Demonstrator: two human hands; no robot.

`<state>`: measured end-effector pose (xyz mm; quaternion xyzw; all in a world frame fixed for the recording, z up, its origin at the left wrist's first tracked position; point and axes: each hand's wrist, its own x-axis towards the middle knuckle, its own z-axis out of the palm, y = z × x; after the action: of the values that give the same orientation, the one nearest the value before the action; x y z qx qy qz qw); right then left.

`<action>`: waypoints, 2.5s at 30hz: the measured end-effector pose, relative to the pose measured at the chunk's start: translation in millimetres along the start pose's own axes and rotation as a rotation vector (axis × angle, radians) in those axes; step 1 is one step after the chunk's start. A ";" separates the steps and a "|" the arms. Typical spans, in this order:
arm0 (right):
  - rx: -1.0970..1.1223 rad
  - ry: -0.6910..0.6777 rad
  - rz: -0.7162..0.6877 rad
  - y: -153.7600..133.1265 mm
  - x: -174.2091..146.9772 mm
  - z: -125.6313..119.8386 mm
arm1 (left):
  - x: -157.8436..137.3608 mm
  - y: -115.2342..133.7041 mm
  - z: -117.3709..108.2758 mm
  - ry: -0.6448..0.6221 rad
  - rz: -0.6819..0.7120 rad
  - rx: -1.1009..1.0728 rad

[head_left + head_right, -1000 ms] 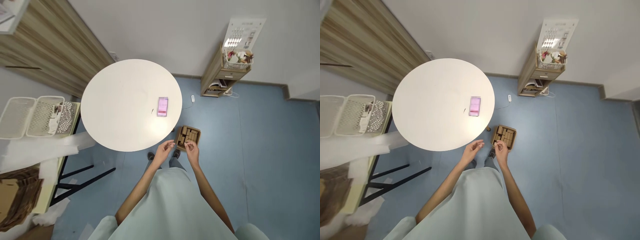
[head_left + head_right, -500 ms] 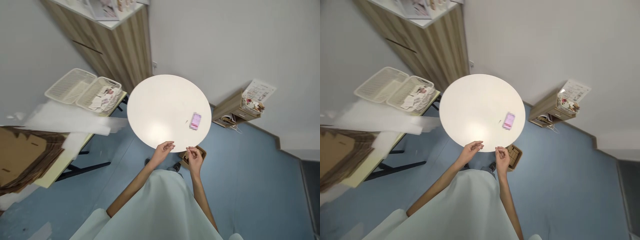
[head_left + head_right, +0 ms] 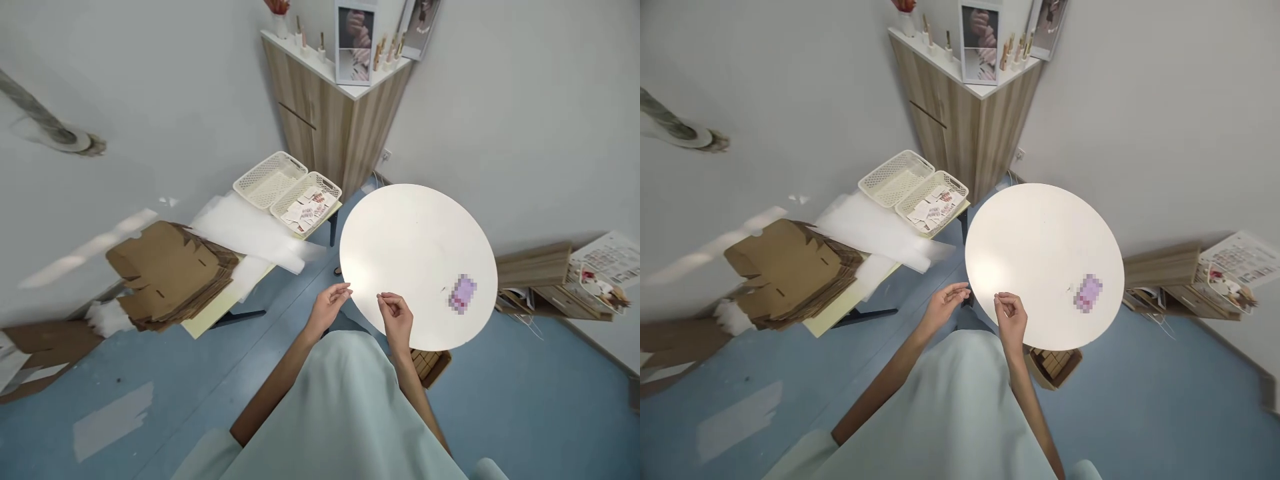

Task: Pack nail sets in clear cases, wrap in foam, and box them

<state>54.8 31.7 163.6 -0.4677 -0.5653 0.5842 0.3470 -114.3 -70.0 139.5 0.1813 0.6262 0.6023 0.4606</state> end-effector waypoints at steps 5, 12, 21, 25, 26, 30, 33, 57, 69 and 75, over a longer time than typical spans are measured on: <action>0.019 -0.084 0.014 0.0 35.9 52.6 | 34.7 22.2 -46.8 0.073 0.007 0.051; 0.060 -0.129 0.049 -16.1 99.3 121.6 | 111.3 68.3 -121.4 0.180 0.031 0.182; -0.008 -0.114 0.074 -40.5 152.8 175.3 | 209.6 89.6 -209.9 0.294 0.049 0.302; -0.071 -0.064 0.087 -47.9 162.3 195.0 | 261.5 74.6 -235.6 0.252 0.014 0.447; -0.085 -0.042 0.089 -49.1 163.5 200.3 | 275.2 70.3 -239.8 0.228 0.008 0.517; -0.118 0.061 0.105 -53.0 162.4 222.7 | 324.4 55.3 -248.4 0.093 0.031 0.869; -0.131 0.117 0.120 -55.6 155.8 238.0 | 351.8 45.8 -248.0 -0.056 0.067 1.080; -0.121 0.273 0.117 -65.1 120.0 236.7 | 370.5 28.0 -233.8 -0.441 0.190 1.523; -0.002 0.188 0.067 -54.3 113.9 169.0 | 337.3 58.4 -218.3 -0.008 0.159 1.417; -0.001 0.134 0.100 -44.9 105.8 133.0 | 303.1 105.4 -170.4 0.032 0.194 0.977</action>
<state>-109.6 91.2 181.3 -0.5336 -0.5170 0.5679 0.3542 -438.9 89.0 102.5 0.4240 0.8225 0.2816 0.2538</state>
